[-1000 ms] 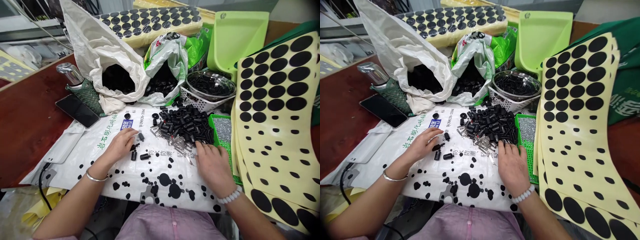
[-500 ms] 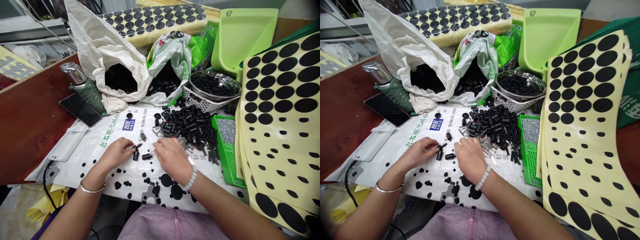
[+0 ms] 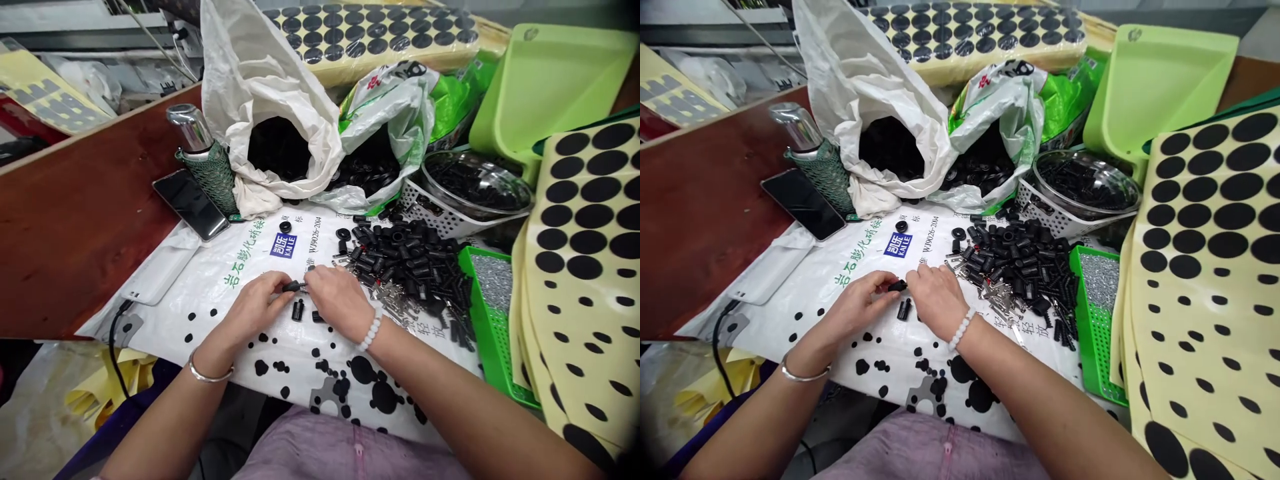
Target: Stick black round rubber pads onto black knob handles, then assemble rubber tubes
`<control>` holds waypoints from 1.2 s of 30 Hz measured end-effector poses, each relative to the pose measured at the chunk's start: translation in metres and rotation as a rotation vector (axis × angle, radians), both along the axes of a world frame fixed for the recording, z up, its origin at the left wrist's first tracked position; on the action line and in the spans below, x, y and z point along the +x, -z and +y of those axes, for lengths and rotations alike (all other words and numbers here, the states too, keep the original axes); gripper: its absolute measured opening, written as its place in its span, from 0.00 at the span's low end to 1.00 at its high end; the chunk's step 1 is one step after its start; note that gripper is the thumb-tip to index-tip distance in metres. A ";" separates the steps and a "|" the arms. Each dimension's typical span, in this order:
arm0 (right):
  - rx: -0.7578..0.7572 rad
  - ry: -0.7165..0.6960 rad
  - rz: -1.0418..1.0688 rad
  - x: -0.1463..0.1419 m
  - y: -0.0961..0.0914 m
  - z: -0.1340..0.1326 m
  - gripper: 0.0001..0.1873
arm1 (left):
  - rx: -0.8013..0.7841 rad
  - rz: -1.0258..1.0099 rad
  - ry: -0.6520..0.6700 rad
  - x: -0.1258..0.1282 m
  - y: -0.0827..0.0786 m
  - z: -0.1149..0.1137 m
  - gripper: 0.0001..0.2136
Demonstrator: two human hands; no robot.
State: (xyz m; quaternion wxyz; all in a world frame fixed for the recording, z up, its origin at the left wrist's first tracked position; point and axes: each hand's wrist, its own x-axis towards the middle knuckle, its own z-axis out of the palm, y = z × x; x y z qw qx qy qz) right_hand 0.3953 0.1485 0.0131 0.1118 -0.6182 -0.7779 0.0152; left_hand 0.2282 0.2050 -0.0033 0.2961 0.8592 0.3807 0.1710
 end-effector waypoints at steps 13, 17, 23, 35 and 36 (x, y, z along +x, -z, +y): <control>0.100 -0.113 0.810 0.011 -0.012 -0.076 0.04 | -0.816 -0.513 0.175 -0.003 -0.019 -0.048 0.08; 0.146 -0.052 0.790 0.014 -0.009 -0.092 0.05 | -0.682 -0.476 0.194 0.005 -0.018 -0.062 0.07; 0.243 0.050 0.752 0.018 -0.003 -0.110 0.05 | -0.366 -0.394 0.218 0.018 -0.014 -0.080 0.08; 0.215 0.051 0.771 0.028 0.002 -0.126 0.06 | -0.538 -0.410 0.257 0.032 -0.006 -0.099 0.08; 0.217 0.055 0.780 0.028 0.003 -0.127 0.06 | -0.544 -0.419 0.245 0.032 -0.005 -0.100 0.08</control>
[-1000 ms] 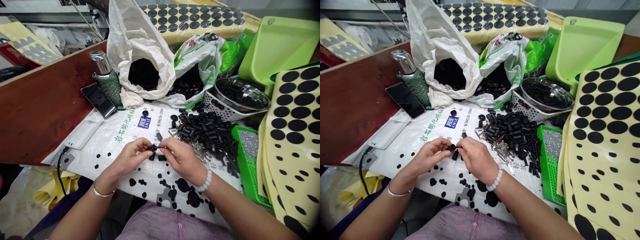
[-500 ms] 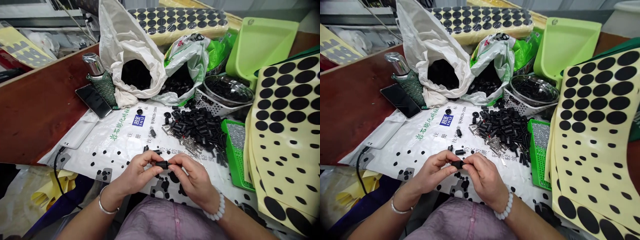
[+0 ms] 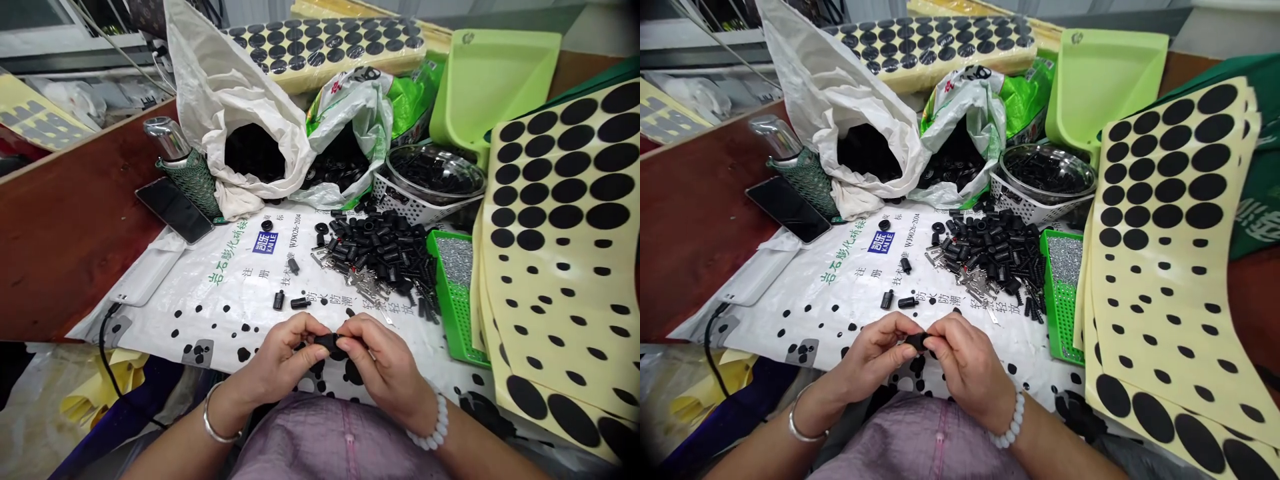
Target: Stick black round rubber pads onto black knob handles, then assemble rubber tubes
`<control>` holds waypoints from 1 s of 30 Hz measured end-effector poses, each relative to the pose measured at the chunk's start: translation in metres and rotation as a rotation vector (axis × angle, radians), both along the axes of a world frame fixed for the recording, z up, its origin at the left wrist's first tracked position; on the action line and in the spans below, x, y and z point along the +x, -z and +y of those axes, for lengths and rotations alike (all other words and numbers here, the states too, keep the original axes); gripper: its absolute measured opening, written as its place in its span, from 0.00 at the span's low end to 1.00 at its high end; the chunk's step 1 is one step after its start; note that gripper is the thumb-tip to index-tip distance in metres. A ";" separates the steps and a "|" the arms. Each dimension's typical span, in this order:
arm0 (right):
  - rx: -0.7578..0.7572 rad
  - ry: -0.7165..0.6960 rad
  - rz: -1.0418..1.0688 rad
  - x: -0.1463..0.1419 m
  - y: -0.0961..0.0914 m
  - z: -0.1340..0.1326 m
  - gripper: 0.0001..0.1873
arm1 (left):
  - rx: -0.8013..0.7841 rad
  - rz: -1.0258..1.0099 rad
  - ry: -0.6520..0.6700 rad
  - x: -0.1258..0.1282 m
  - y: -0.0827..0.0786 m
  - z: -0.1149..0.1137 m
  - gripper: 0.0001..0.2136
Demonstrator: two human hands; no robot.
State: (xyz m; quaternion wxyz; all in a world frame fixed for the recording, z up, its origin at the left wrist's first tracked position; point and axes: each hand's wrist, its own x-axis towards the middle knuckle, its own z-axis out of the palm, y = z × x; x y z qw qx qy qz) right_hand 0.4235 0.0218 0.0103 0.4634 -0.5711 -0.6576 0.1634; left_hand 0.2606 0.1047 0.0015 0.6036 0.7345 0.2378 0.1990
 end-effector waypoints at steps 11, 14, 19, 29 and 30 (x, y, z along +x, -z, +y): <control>-0.261 0.104 0.347 -0.002 0.013 0.000 0.11 | 0.598 -0.019 -0.067 0.009 0.009 -0.002 0.08; -0.270 0.125 0.399 0.001 0.013 0.004 0.13 | 0.393 -0.020 -0.091 0.013 0.013 -0.002 0.07; -0.211 0.102 0.438 0.002 0.015 0.004 0.07 | -0.293 -0.165 -0.219 0.022 0.015 -0.004 0.09; 0.031 0.066 0.231 0.001 0.015 -0.002 0.10 | -0.222 -0.218 -0.146 0.022 0.007 -0.006 0.07; 0.036 0.072 0.182 0.002 0.014 -0.003 0.10 | -0.075 -0.191 -0.178 0.020 0.004 -0.005 0.07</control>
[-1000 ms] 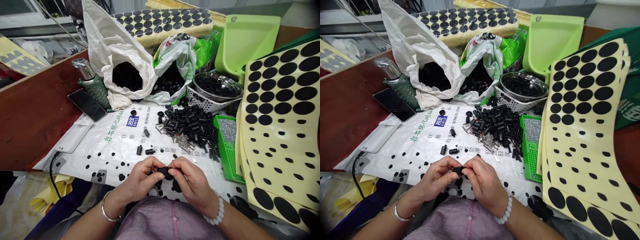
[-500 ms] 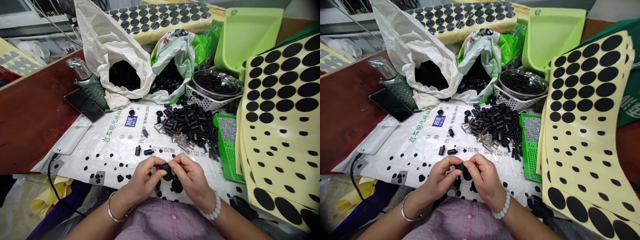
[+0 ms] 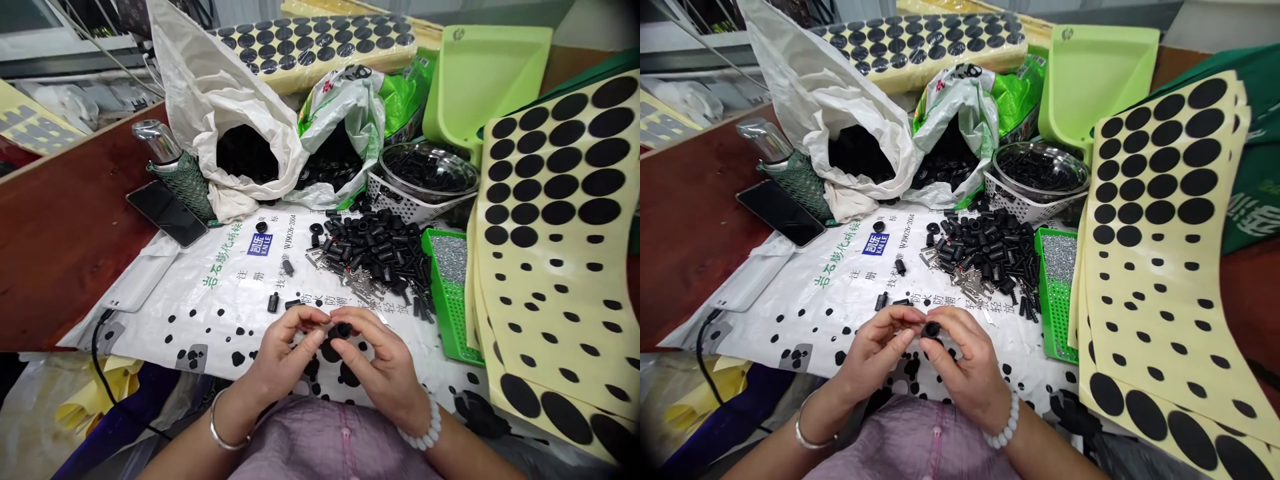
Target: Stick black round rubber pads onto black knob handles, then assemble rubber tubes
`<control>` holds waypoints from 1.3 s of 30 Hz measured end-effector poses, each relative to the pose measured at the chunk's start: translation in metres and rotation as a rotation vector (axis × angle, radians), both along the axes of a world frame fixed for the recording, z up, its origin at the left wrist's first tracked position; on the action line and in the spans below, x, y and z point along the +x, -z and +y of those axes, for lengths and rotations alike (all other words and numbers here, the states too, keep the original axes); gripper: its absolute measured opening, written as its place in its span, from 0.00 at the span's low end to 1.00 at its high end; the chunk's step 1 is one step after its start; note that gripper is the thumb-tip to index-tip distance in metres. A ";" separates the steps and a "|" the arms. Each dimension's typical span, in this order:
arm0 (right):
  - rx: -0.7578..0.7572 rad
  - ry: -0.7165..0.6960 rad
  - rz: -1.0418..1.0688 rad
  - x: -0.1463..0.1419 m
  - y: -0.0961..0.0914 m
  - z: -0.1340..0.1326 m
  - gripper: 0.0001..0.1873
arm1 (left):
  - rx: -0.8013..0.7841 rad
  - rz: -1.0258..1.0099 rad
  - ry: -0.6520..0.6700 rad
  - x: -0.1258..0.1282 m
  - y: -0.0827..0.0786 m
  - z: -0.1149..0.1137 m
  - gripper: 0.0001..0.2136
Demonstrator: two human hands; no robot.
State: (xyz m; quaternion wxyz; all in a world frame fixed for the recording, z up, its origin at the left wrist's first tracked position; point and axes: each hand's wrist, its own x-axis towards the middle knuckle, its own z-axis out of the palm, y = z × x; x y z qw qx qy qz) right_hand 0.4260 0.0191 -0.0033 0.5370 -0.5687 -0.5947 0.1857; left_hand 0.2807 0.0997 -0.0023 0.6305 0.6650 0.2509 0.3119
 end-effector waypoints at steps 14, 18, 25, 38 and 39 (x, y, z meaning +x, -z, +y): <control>-0.050 0.001 -0.337 0.004 -0.004 -0.005 0.07 | 0.738 0.280 0.044 -0.002 -0.019 0.008 0.05; -0.048 0.011 -0.339 0.004 0.000 -0.006 0.09 | 0.629 0.330 0.040 -0.004 -0.013 0.004 0.03; 0.018 0.005 -0.335 -0.005 0.007 -0.008 0.12 | 0.595 0.354 -0.070 0.003 0.004 -0.002 0.10; 0.205 0.061 -0.522 -0.002 0.016 -0.006 0.21 | 0.422 0.413 -0.164 0.008 0.011 -0.010 0.15; 0.209 0.060 -0.515 -0.002 0.016 -0.006 0.21 | 0.374 0.404 -0.159 0.009 0.011 -0.010 0.16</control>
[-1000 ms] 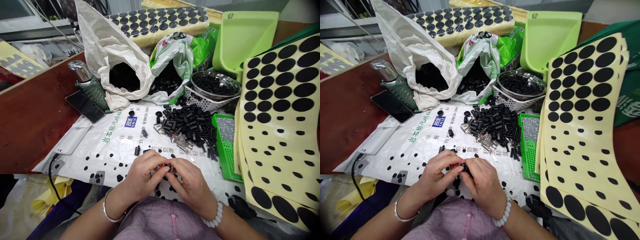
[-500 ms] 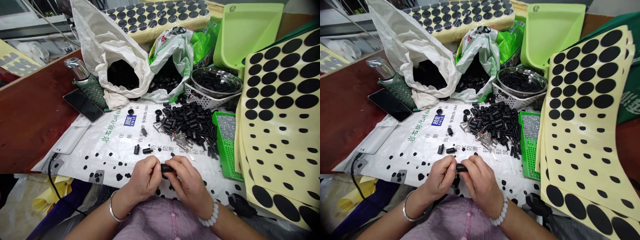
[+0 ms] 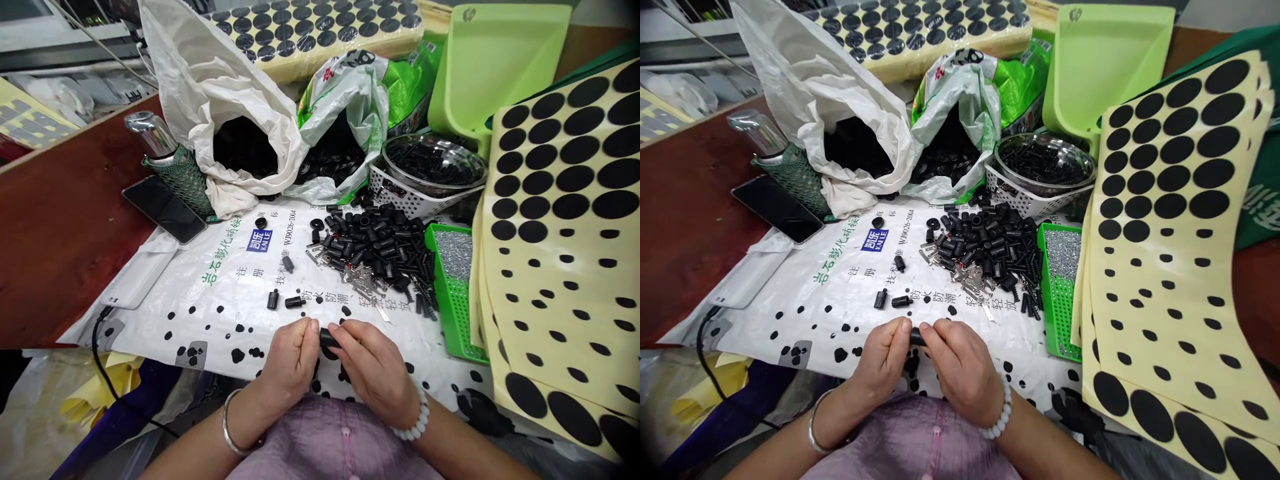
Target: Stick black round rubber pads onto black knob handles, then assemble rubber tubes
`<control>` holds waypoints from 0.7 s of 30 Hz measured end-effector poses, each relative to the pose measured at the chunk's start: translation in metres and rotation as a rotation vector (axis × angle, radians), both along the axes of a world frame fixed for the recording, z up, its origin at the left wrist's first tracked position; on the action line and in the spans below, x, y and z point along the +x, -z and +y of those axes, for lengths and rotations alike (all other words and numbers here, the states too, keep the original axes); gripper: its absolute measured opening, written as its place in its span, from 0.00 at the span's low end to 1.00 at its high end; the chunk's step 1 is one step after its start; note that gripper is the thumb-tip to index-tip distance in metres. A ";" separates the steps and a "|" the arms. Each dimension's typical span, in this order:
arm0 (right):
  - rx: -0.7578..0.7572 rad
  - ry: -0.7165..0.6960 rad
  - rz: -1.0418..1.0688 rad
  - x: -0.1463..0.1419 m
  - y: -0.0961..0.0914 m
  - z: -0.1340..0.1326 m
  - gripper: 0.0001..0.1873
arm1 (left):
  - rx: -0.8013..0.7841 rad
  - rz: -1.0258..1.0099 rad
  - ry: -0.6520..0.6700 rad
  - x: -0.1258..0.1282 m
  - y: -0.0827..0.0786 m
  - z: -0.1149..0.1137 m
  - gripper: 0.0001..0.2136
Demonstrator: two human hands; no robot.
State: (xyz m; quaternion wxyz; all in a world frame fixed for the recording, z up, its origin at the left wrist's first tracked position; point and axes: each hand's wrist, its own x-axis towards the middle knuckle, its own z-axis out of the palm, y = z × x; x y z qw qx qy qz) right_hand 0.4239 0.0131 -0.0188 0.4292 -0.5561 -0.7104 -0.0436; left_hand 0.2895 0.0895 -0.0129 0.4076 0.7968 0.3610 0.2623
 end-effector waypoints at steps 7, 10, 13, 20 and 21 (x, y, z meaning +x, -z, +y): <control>-0.171 -0.112 0.284 -0.001 -0.007 -0.003 0.17 | 0.229 0.066 0.057 -0.005 -0.001 0.004 0.14; -0.291 -0.167 0.418 0.000 -0.012 -0.006 0.13 | 0.455 0.076 0.132 -0.008 -0.001 0.008 0.13; -0.372 -0.190 0.466 0.000 -0.015 -0.007 0.11 | 0.570 0.075 0.193 -0.010 -0.002 0.010 0.12; -0.418 -0.167 0.524 0.000 -0.019 -0.004 0.09 | 0.549 0.074 0.170 -0.005 -0.004 0.011 0.13; -0.444 -0.169 0.554 0.000 -0.020 -0.003 0.08 | 0.552 0.074 0.184 -0.006 -0.005 0.012 0.13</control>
